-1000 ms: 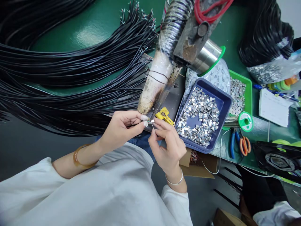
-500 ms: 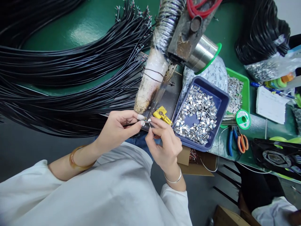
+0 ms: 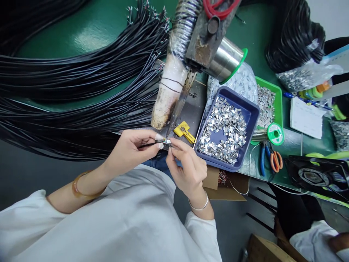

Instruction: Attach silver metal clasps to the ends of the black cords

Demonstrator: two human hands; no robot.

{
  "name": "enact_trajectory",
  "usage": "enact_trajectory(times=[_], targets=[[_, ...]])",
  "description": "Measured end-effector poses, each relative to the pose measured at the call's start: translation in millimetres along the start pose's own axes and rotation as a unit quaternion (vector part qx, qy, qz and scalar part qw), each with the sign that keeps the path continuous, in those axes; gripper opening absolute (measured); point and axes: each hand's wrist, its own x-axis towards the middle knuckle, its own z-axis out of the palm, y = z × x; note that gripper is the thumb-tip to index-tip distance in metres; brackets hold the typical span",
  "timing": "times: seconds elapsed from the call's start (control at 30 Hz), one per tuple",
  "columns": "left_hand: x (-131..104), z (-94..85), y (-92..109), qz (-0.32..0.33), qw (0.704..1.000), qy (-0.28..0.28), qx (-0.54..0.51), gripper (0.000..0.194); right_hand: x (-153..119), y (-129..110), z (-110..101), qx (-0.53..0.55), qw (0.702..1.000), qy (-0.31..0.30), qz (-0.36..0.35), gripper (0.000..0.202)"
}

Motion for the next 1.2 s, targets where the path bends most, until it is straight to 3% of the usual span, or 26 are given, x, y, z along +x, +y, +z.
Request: enact_trajectory(times=[0.13,0.23,0.37,0.47,0.57,0.67,0.8,0.9,0.97,1.1,1.2], targets=[[-3.3,-8.9,-1.3,0.003,0.999,-0.036,0.018,0.016,-4.3,1.1,-5.4,0.004,0.999,0.043,0.014,0.025],[-7.3,-12.1,-3.2,0.077,0.992,-0.038,0.096,0.015,-6.1,-1.1,-13.7,-0.017,0.998,0.064,0.013,0.025],[-12.9,-9.0,-7.4,0.214,0.951,-0.028,0.221,0.014,-5.8,-8.1,-21.4,-0.077,0.995,-0.066,0.024,0.023],[-16.1,-5.9,-10.6,0.243,0.935,-0.026,0.259,0.016,-4.9,-9.4,-19.6,-0.076,0.987,-0.142,0.014,0.015],[-18.8,-4.6,-13.1,0.186,0.962,-0.045,0.194,0.013,-4.5,-7.0,-13.8,-0.051,0.99,-0.133,0.0,0.009],[-20.1,-4.8,-14.4,0.06,0.995,-0.071,0.04,0.01,-5.0,-6.1,-7.5,-0.043,0.996,-0.076,-0.018,0.014],[-18.3,-6.0,-12.8,-0.044,0.991,-0.083,-0.092,0.019,-8.1,-9.6,-2.0,-0.018,0.998,-0.06,0.018,0.013],[-15.4,-6.8,-10.1,-0.067,0.981,-0.073,-0.165,0.017,-11.2,-11.1,-0.5,0.094,0.983,-0.074,0.14,0.006],[-13.3,-7.3,-8.7,-0.069,0.975,-0.067,-0.201,0.014,-12.0,-10.1,0.2,0.129,0.972,-0.039,0.19,0.004],[-8.7,-7.1,-7.5,-0.065,0.977,-0.063,-0.191,0.012,-9.8,-6.5,2.7,0.062,0.986,0.09,0.126,0.011],[-4.8,-4.2,-7.1,-0.056,0.983,-0.049,-0.168,0.014,-8.6,-5.0,6.3,0.021,0.995,0.082,0.061,0.018]])
